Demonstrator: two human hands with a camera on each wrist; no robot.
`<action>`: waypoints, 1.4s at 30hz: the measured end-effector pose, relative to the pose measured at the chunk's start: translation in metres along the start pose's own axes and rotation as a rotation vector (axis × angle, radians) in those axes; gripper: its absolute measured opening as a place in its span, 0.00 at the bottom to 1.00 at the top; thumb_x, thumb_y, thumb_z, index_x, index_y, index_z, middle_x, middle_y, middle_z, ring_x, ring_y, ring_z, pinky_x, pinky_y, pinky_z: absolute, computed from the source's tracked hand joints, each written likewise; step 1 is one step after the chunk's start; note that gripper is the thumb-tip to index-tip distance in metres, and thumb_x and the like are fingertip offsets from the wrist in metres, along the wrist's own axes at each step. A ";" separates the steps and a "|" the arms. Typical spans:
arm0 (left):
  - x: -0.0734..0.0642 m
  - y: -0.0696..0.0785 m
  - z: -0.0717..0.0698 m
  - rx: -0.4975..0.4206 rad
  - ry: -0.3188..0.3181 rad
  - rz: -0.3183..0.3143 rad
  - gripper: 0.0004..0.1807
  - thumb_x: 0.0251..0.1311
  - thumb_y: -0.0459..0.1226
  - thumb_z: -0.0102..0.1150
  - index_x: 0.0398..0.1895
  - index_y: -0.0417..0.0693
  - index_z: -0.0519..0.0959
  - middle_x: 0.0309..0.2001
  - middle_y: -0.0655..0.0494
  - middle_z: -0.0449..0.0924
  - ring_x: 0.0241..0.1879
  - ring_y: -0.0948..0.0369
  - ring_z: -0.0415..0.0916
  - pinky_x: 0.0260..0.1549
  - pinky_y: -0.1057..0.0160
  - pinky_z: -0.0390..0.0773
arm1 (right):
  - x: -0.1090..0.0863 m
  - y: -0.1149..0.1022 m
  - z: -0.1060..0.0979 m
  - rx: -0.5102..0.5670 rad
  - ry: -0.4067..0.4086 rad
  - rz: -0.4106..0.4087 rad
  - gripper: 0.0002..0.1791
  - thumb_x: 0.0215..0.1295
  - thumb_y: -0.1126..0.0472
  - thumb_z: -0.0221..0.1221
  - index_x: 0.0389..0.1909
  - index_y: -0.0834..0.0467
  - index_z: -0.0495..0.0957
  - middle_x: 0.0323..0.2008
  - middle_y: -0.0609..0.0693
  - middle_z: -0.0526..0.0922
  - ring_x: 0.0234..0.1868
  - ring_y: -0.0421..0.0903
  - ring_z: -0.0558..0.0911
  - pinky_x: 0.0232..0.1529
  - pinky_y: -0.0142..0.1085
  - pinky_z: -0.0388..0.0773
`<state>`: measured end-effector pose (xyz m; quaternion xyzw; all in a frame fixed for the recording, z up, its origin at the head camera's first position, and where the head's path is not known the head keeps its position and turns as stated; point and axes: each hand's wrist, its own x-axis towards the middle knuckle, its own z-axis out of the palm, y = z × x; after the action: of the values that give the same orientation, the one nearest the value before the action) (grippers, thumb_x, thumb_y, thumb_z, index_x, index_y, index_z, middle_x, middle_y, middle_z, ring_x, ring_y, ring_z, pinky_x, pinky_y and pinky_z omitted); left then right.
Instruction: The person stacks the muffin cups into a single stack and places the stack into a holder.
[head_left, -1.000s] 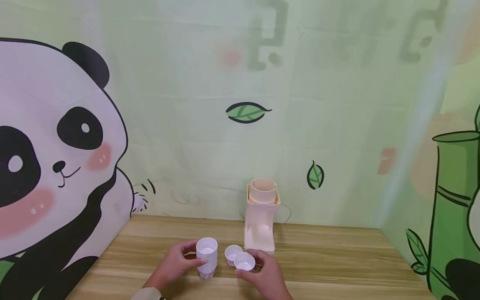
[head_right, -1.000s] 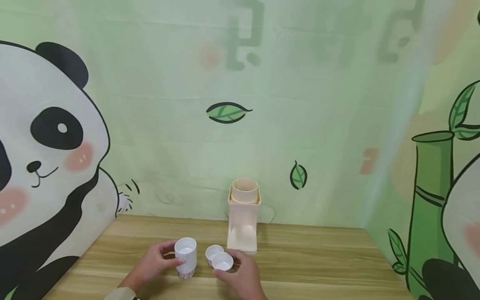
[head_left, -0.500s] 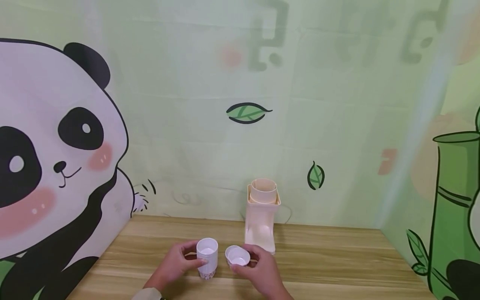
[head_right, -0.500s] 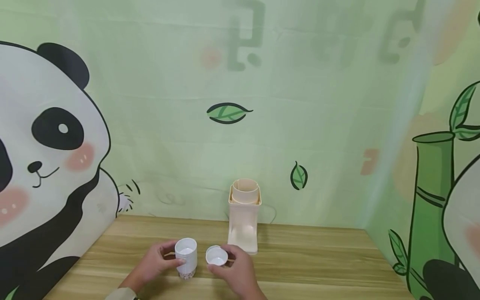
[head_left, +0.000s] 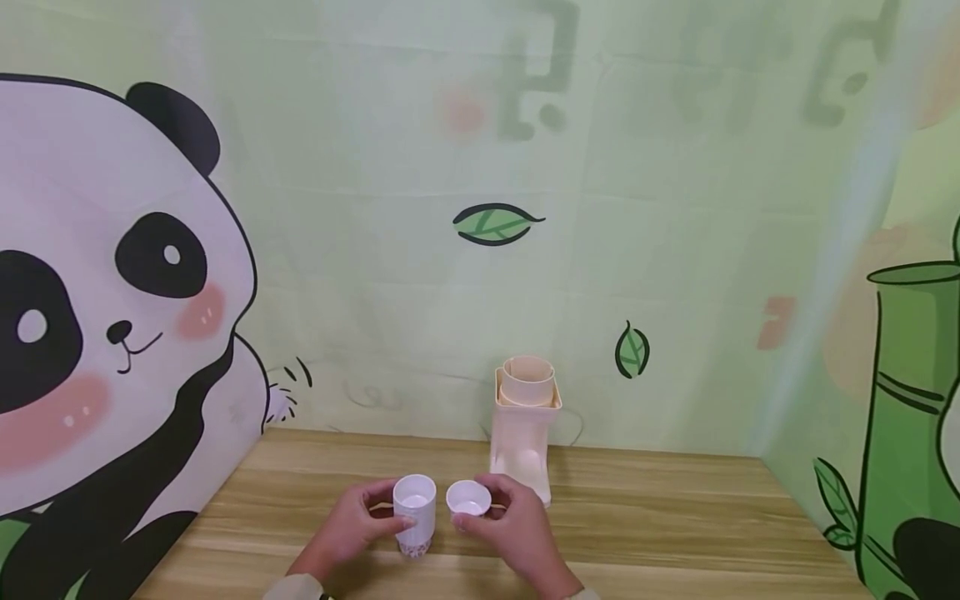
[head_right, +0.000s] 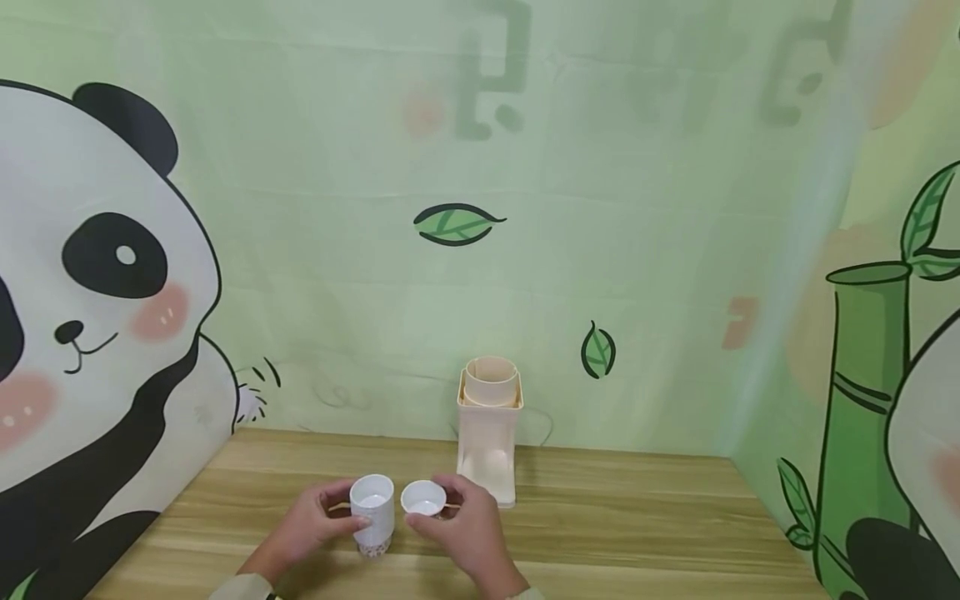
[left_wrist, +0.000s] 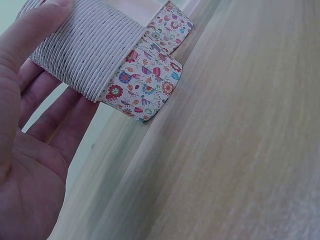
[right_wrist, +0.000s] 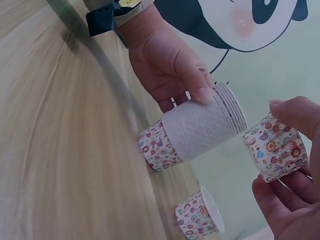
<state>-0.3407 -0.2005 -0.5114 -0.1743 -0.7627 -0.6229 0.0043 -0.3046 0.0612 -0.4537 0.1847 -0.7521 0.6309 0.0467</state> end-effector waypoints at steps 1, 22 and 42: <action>0.000 0.000 0.000 0.001 -0.001 0.004 0.31 0.46 0.37 0.72 0.56 0.39 0.74 0.49 0.43 0.80 0.45 0.57 0.80 0.44 0.66 0.81 | 0.001 -0.001 0.001 0.003 -0.001 0.000 0.31 0.43 0.61 0.74 0.50 0.67 0.75 0.42 0.61 0.83 0.42 0.52 0.82 0.38 0.28 0.81; 0.000 0.003 0.001 0.000 0.005 -0.019 0.31 0.45 0.39 0.72 0.55 0.42 0.75 0.51 0.43 0.79 0.46 0.53 0.79 0.44 0.65 0.81 | 0.019 -0.010 0.014 0.013 -0.014 -0.029 0.31 0.43 0.56 0.74 0.49 0.62 0.77 0.42 0.55 0.83 0.44 0.48 0.82 0.44 0.34 0.81; -0.001 0.005 0.001 0.011 0.008 -0.019 0.30 0.46 0.39 0.72 0.55 0.44 0.76 0.51 0.44 0.79 0.48 0.54 0.78 0.45 0.67 0.80 | 0.035 -0.009 0.029 0.054 -0.013 -0.010 0.29 0.43 0.55 0.74 0.48 0.60 0.78 0.40 0.54 0.84 0.42 0.45 0.83 0.43 0.29 0.81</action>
<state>-0.3383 -0.1993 -0.5070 -0.1645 -0.7677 -0.6193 0.0025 -0.3294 0.0238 -0.4405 0.1934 -0.7343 0.6494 0.0400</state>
